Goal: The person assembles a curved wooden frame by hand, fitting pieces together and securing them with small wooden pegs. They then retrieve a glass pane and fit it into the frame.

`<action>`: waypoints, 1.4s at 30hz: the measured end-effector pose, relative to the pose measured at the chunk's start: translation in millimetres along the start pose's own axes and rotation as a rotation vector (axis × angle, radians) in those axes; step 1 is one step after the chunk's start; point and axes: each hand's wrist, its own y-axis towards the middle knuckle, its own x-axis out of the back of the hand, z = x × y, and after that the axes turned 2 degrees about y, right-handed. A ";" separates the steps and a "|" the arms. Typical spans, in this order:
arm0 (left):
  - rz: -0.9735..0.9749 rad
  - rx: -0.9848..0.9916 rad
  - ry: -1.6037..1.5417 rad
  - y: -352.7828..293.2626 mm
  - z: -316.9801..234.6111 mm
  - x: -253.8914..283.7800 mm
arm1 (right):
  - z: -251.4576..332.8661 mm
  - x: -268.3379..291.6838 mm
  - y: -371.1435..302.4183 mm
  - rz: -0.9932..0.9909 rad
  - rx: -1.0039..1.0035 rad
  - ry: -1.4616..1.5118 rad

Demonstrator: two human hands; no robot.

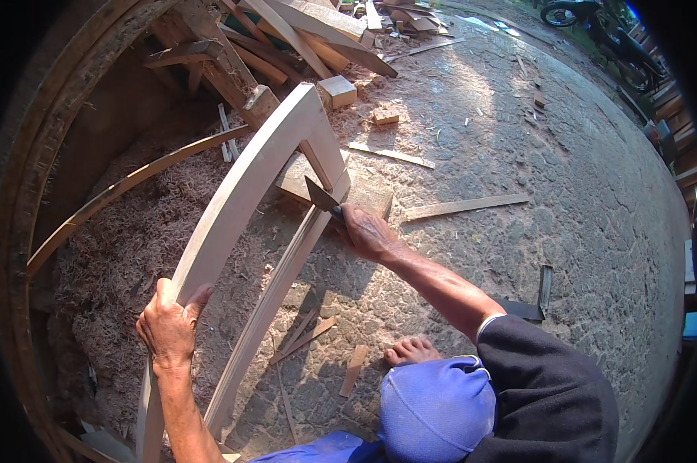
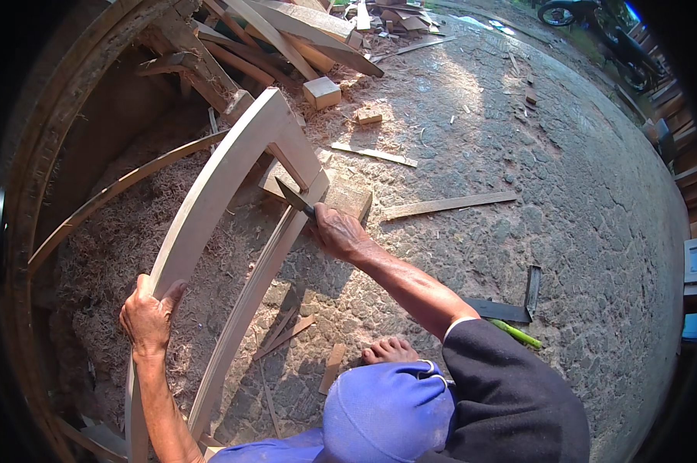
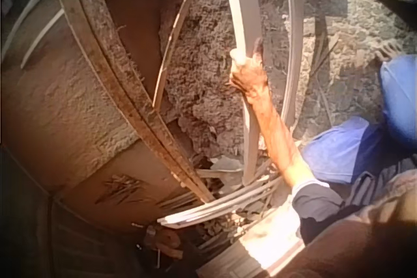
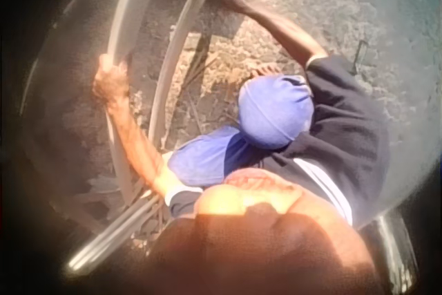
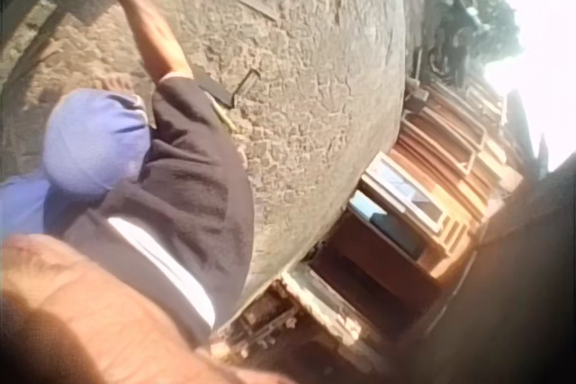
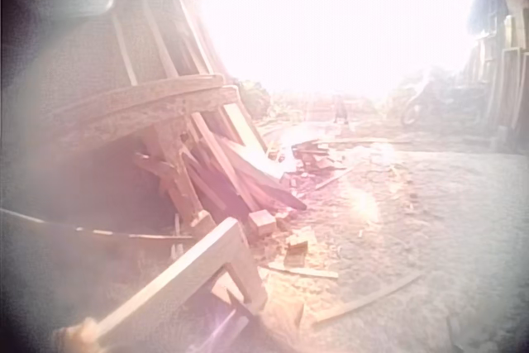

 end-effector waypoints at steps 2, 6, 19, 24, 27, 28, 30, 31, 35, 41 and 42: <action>-0.056 -0.008 -0.035 0.7 1.0 -0.8 | -0.3 -4.3 -6.8 0.093 -0.094 0.029; 0.013 0.029 -0.040 3.1 5.0 1.5 | 6.3 -2.0 -8.2 -0.141 0.116 0.122; -0.022 -0.008 -0.057 1.6 -3.6 -2.8 | 8.5 -20.0 -52.5 0.047 -0.042 0.182; -0.022 -0.006 -0.083 -0.5 -1.3 0.7 | 35.4 -22.4 -80.3 0.245 0.059 0.259; -0.044 0.013 -0.106 -26.8 18.0 0.8 | 52.1 -20.7 -93.5 0.451 0.152 0.360; -0.035 0.059 -0.081 -44.4 32.4 4.1 | 59.3 -21.8 -99.4 0.466 0.203 0.370; -0.095 0.109 -0.017 -85.6 66.6 6.3 | 71.8 -26.3 -108.9 0.714 0.229 0.255; -0.115 0.173 0.011 -110.8 86.5 7.6 | 78.3 -30.3 -111.6 0.742 0.329 0.257; 0.072 0.405 0.055 -210.1 177.8 21.1 | 121.4 -55.4 -110.4 0.888 0.733 0.237; -0.033 0.508 0.227 -327.0 301.6 23.6 | 238.1 -85.7 -88.1 1.125 1.235 0.017; -0.040 0.564 0.202 -346.9 324.0 21.9 | 258.2 -88.7 -84.9 1.146 1.280 0.002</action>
